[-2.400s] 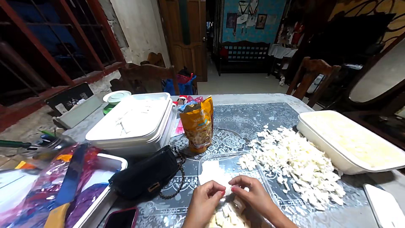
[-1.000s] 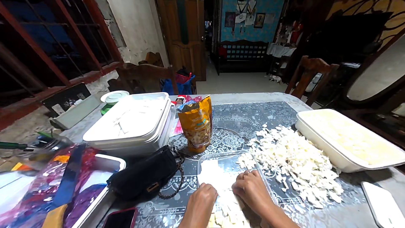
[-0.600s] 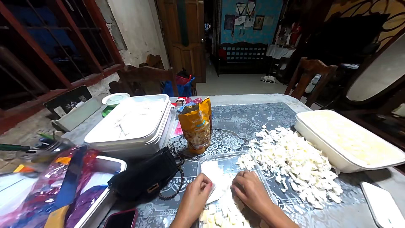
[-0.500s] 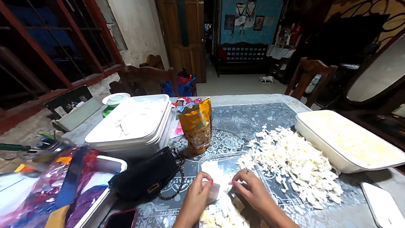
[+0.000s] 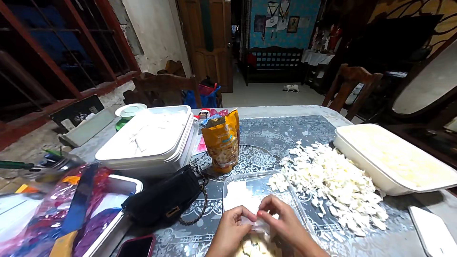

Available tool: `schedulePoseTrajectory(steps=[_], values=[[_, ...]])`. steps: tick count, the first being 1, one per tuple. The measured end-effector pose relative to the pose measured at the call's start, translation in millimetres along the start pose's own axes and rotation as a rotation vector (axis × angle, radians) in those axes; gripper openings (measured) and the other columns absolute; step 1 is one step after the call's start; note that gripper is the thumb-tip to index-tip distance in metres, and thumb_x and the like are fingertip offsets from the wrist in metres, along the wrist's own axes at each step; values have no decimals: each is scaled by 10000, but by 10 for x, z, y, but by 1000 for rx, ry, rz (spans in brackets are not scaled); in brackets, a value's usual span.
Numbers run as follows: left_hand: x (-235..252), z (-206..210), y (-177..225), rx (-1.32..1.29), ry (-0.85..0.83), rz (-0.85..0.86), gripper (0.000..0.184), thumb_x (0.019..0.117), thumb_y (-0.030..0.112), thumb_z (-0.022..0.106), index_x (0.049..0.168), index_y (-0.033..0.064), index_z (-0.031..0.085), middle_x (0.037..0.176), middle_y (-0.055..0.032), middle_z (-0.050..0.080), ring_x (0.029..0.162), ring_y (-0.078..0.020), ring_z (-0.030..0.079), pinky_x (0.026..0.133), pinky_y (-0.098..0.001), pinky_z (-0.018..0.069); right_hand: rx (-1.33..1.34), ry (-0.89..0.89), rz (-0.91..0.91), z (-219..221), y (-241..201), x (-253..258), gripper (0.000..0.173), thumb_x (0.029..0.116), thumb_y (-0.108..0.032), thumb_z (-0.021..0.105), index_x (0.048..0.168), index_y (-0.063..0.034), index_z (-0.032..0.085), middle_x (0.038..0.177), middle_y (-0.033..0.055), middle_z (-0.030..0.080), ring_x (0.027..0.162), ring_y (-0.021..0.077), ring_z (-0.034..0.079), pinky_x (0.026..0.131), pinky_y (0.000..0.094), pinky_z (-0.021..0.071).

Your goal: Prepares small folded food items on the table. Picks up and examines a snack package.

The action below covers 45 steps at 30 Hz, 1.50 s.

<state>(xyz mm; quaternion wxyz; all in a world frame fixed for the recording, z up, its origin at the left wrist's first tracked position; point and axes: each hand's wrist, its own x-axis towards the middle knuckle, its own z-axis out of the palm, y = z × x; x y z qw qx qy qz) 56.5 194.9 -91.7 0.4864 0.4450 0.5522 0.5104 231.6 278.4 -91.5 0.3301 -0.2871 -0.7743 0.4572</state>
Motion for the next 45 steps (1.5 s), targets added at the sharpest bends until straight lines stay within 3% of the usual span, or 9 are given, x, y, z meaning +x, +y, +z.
schedulePoseTrajectory(steps=[6,12,18,22,28,33,38,41,45], values=[[38,-77,29,-359,-5,-212,93,960,-27,594,1033,8,640,810,-27,715,727,-104,702,714,-266,600,-414,1,-512,51,199,33,260,896,-369,736,920,-110,727,1100,109,723,1093,276,667,925,454,525],[-11,-33,81,-85,-27,-45,185,891,15,688,1073,-16,693,928,-34,732,793,-94,717,767,-269,612,-49,23,-84,-1,66,-4,129,895,-140,718,908,-12,710,870,32,712,855,53,662,826,237,531],[-9,-60,54,42,41,35,83,888,-30,681,953,1,722,864,-18,737,769,-63,705,765,-246,600,-118,-37,116,-115,29,51,163,939,-137,692,1000,4,747,911,75,741,852,101,689,823,291,553],[13,-54,70,-174,94,-25,240,777,-107,739,975,2,657,860,-24,720,737,-92,703,719,-256,604,-304,-83,-88,-27,-13,-11,155,907,-133,716,902,16,759,858,138,739,873,302,700,879,524,508],[12,-6,-5,-142,34,45,167,807,-76,704,913,36,639,803,22,697,706,-61,683,692,-236,592,-5,-4,-167,15,54,-22,149,939,-139,657,923,-13,736,930,45,725,963,87,659,910,275,513],[14,-39,53,-143,86,67,122,841,-70,678,899,30,639,802,0,707,701,-84,696,694,-250,603,-251,-99,-160,-40,32,-6,186,952,-150,660,945,15,746,917,142,734,963,300,685,910,502,505],[19,-87,-51,498,112,267,126,937,68,648,1001,-1,733,915,-87,734,815,-169,717,770,-339,599,-770,152,-746,160,169,-3,140,925,-209,622,795,-183,664,865,-25,743,970,157,689,954,382,450],[-3,-107,-139,984,54,440,180,885,91,723,1018,-25,757,1009,-195,730,958,-375,715,808,-509,593,-1009,412,-663,-80,120,67,174,929,-200,601,763,-171,646,870,2,740,959,191,695,964,418,463],[-14,-76,-190,1139,5,414,146,946,58,650,959,-42,756,991,-198,727,968,-367,717,792,-465,599,-1168,585,-320,-585,91,193,51,847,-31,696,800,-15,708,882,191,723,917,415,707,824,612,507]])
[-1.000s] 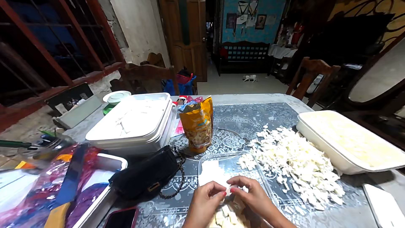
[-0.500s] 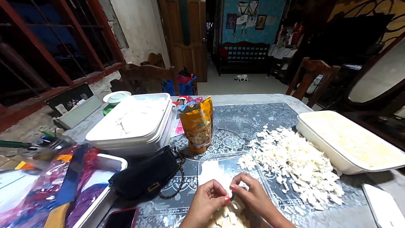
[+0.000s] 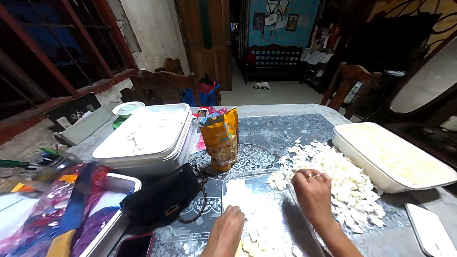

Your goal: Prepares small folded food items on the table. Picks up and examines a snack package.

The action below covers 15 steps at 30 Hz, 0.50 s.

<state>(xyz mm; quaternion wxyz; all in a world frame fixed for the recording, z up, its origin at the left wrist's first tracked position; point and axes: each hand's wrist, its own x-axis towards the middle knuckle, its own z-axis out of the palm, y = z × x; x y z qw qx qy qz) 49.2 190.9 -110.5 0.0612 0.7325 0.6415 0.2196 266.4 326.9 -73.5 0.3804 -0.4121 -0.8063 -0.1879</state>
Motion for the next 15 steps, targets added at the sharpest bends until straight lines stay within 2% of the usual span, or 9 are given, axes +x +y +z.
schedulePoseTrajectory(steps=[3,5,7,9,11,13,15], values=[[-3,30,-20,-6,88,30,118,926,32,662,885,-31,754,907,-178,734,896,-351,732,748,-453,605,183,-306,55,-84,22,-7,47,807,-7,770,851,-16,759,898,209,733,950,458,695,861,662,493],[1,34,-42,-29,111,40,118,918,41,672,867,-25,755,880,-172,736,871,-348,737,740,-462,606,399,-625,36,-147,-115,-26,80,846,-53,757,912,-15,782,928,199,742,978,429,689,943,636,462],[7,33,-55,-63,126,39,118,910,54,685,859,-23,758,857,-167,739,850,-346,740,747,-475,603,516,-829,-52,-139,-254,-72,102,887,-107,740,926,-29,792,942,184,746,979,393,692,951,601,459],[16,-3,-52,-102,112,2,110,902,56,696,862,-19,766,853,-166,745,846,-344,743,771,-488,598,538,-933,-122,-112,-350,-119,134,927,-129,701,973,-51,800,968,177,749,1002,379,683,946,573,453],[35,-86,-49,-184,16,-86,110,909,56,693,889,-26,764,861,-176,741,855,-347,737,804,-512,582,518,-1005,-148,-92,-382,-134,161,953,-127,669,1023,-62,798,1010,177,742,1046,373,664,954,545,444],[71,-170,-84,-297,-98,-203,153,943,109,681,932,-30,743,876,-175,735,861,-333,727,826,-522,567,529,-1029,-130,-80,-369,-126,148,938,-124,684,1000,-38,786,1026,191,731,1063,384,653,951,541,456],[98,-226,-122,-415,-98,-289,205,983,166,659,987,-31,717,882,-161,726,844,-297,718,826,-495,569,610,-991,-74,-70,-339,-121,146,923,-130,718,968,-3,773,1021,210,721,1056,399,652,958,542,477]])
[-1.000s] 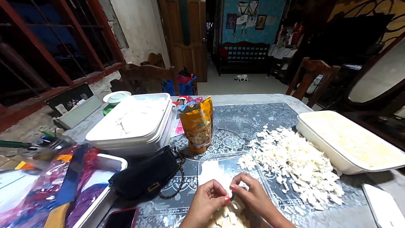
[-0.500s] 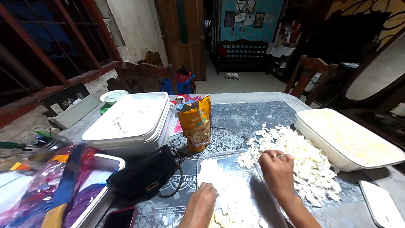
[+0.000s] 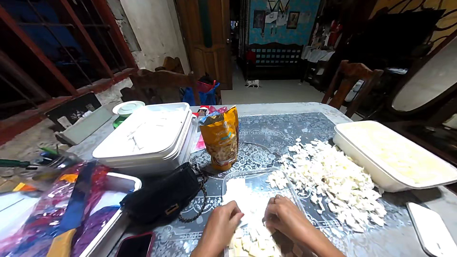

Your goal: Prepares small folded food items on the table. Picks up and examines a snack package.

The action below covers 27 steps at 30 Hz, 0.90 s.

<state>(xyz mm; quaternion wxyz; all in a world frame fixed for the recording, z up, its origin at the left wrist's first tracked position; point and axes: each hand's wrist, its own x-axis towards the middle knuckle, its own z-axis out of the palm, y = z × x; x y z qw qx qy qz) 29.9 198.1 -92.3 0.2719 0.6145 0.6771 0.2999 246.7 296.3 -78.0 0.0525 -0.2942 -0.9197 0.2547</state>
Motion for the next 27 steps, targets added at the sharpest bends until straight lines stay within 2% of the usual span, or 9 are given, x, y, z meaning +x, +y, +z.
schedulePoseTrajectory(steps=[3,6,10,12,16,18,21,25,27], values=[[9,5,20,-229,111,-38,219,1030,182,566,1103,-9,644,737,-59,640,665,-165,614,673,-372,524,289,167,13,13,-7,-3,178,949,-141,696,985,20,763,1043,194,709,1078,332,641,984,471,490],[-11,102,66,-438,102,-23,240,1050,181,488,1170,-11,570,722,-26,610,651,-113,607,663,-324,533,547,319,-14,128,-47,19,147,911,-157,700,925,-25,764,1039,87,710,1061,135,634,918,305,505],[-74,250,183,-580,97,-45,252,991,121,614,1175,-24,522,767,-38,678,670,-98,661,681,-296,563,536,391,-8,274,-128,25,151,899,-155,700,919,-17,760,1133,141,699,1155,217,610,991,380,480],[-86,261,219,-627,107,-65,333,935,69,696,1210,-22,532,847,-66,740,722,-112,711,726,-301,590,607,388,-12,287,-113,25,149,912,-134,701,956,0,750,1194,144,684,1164,177,622,981,329,508],[-81,223,198,-691,86,-20,244,941,18,654,1183,-6,682,952,-44,750,771,-69,716,747,-251,606,916,414,40,181,-162,34,96,964,-76,601,1017,-8,643,892,-10,700,764,33,667,711,223,568],[-80,235,184,-710,66,-17,134,912,-30,632,1018,5,706,946,-22,732,752,-55,702,725,-243,609,789,435,-23,220,-160,31,122,969,-94,607,1034,1,646,893,5,704,788,38,668,738,217,560],[-50,241,145,-764,8,-85,75,859,5,714,927,19,685,904,-18,706,756,-79,681,724,-264,584,382,459,-204,353,-121,37,150,919,-86,664,995,35,709,988,152,729,953,252,705,853,395,572],[-33,151,215,-1007,-3,-253,89,956,-39,608,1034,-2,627,838,-42,709,712,-113,706,712,-278,614,176,508,-389,387,-21,89,297,881,-352,756,923,-59,730,1089,140,724,1070,296,673,900,460,534],[-36,105,247,-1032,-4,-284,145,969,-63,578,1089,-25,649,894,-56,723,750,-119,721,740,-277,621,309,523,-332,360,-26,74,222,889,-263,756,896,-41,741,1037,112,733,1044,217,679,921,371,539]])
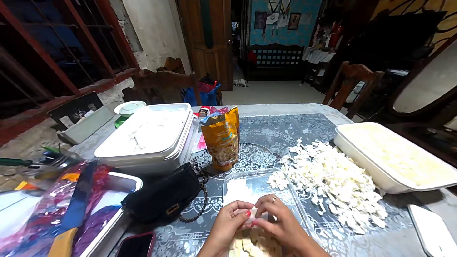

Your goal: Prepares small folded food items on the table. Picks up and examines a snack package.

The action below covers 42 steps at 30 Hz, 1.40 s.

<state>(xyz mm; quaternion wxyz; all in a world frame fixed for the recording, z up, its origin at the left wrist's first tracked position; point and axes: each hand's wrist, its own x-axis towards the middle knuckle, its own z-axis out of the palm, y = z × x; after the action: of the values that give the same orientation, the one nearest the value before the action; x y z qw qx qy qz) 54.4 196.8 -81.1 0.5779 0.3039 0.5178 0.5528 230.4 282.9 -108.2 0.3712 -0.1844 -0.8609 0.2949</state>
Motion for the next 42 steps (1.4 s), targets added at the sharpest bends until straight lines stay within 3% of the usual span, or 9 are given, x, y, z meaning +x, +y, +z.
schedulePoseTrajectory(steps=[4,8,11,15,21,26,30,36,42], values=[[-41,36,-50,211,-25,177,166,900,15,693,1060,-28,687,944,-43,727,786,-86,715,754,-258,614,265,50,357,-42,-94,20,123,885,-128,720,898,-12,683,802,-10,681,728,-1,628,709,184,525],[-8,-10,-143,399,58,317,85,908,45,682,972,9,726,859,-13,729,745,-50,691,723,-231,587,315,-59,486,-143,-105,56,217,954,-75,654,1138,27,708,956,53,731,796,29,660,772,218,554],[-12,-20,-66,253,26,227,97,849,-72,695,904,7,704,852,-18,744,758,-69,711,754,-244,603,179,-51,529,-164,-101,79,150,930,-143,706,985,-5,727,834,19,708,725,22,636,708,209,531],[1,27,-65,80,102,209,308,768,-130,731,1029,-9,620,867,-41,730,725,-107,714,702,-263,612,30,-148,286,-94,-181,18,161,917,-121,710,922,35,747,860,150,727,838,265,696,808,435,553],[-9,26,-120,160,-17,274,211,797,-75,727,943,39,627,817,19,701,711,-60,688,690,-235,596,270,31,258,-63,-87,21,156,948,-148,653,932,-11,725,917,32,712,927,52,659,883,242,531],[24,-36,-79,197,62,300,163,823,-62,716,915,31,618,823,-13,711,706,-92,697,677,-255,603,-67,-115,47,-31,-107,1,163,949,-138,661,933,0,747,892,130,740,924,296,701,872,484,530],[11,-103,-131,852,67,474,128,926,62,656,1002,-17,723,924,-120,739,835,-215,728,788,-390,602,-556,120,-369,98,-49,-9,148,937,-210,615,797,-181,653,875,-18,742,972,164,687,940,378,456],[-20,-93,-168,1405,-51,468,164,934,50,638,1006,-52,745,1043,-221,709,1029,-403,684,860,-504,569,-959,412,53,-613,86,180,51,855,-4,677,819,-9,714,950,201,734,949,422,707,840,632,503],[11,-117,-251,1388,39,621,132,930,23,648,897,-50,753,928,-199,734,919,-379,726,781,-482,597,-428,-372,368,-696,-102,170,144,890,-93,743,994,5,765,1005,221,731,1028,438,671,978,646,438]])
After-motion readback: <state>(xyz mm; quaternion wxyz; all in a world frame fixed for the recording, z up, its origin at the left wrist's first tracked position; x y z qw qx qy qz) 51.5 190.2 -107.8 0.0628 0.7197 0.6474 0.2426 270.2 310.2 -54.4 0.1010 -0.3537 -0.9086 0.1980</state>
